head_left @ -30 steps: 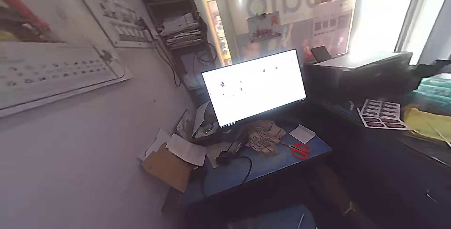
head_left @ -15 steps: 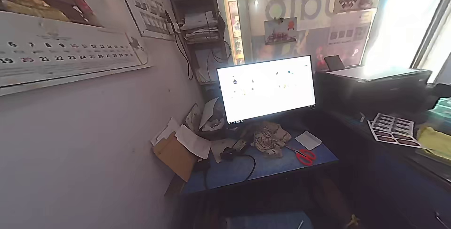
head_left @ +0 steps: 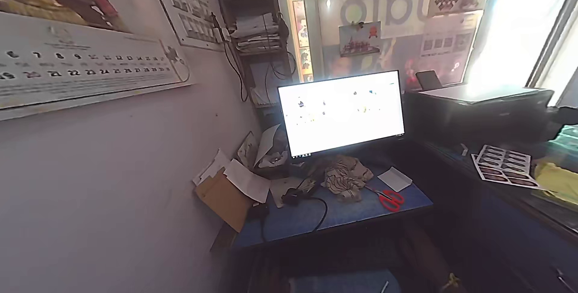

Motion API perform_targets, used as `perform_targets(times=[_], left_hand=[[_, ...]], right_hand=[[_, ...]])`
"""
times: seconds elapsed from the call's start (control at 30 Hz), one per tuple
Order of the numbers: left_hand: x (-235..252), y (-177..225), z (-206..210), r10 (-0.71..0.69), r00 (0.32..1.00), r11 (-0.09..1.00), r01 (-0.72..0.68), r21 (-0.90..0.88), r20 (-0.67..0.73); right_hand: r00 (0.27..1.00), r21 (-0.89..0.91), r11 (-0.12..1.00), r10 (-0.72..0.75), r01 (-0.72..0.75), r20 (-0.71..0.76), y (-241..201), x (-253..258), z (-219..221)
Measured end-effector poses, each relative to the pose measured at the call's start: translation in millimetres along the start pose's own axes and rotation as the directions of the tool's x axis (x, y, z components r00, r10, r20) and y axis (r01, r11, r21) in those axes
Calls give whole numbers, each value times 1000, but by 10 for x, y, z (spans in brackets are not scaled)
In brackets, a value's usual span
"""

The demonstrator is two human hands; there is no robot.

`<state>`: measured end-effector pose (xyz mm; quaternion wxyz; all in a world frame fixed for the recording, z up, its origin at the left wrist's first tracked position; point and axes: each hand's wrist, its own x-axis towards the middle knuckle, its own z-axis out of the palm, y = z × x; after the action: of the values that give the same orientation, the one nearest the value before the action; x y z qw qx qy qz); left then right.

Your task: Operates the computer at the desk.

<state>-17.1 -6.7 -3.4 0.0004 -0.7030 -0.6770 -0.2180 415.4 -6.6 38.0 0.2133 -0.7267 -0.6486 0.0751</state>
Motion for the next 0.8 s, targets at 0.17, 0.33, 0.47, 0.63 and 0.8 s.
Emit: perform_targets(times=[0.17,0.33,0.47,0.63,0.8], left_hand=[[-29,-46,44,36,997,998,-40,-48,-73],[-16,-44,45,17,999,1000,-18,-26,-33],[-16,-57,64,19,999,1000,-19,-15,-32],[0,-76,70,15,999,1000,-15,-23,-30],[-5,-80,77,23,999,999,-25,-35,-35]], right_hand=[[999,-14,1000,-28,28,-35,64,4,73],[982,-77,992,-115,104,-153,249,48,255],[970,-96,987,-143,127,-195,289,52,299],[967,-81,989,-136,121,-214,251,51,274],[983,-67,994,-97,87,-155,269,63,275]])
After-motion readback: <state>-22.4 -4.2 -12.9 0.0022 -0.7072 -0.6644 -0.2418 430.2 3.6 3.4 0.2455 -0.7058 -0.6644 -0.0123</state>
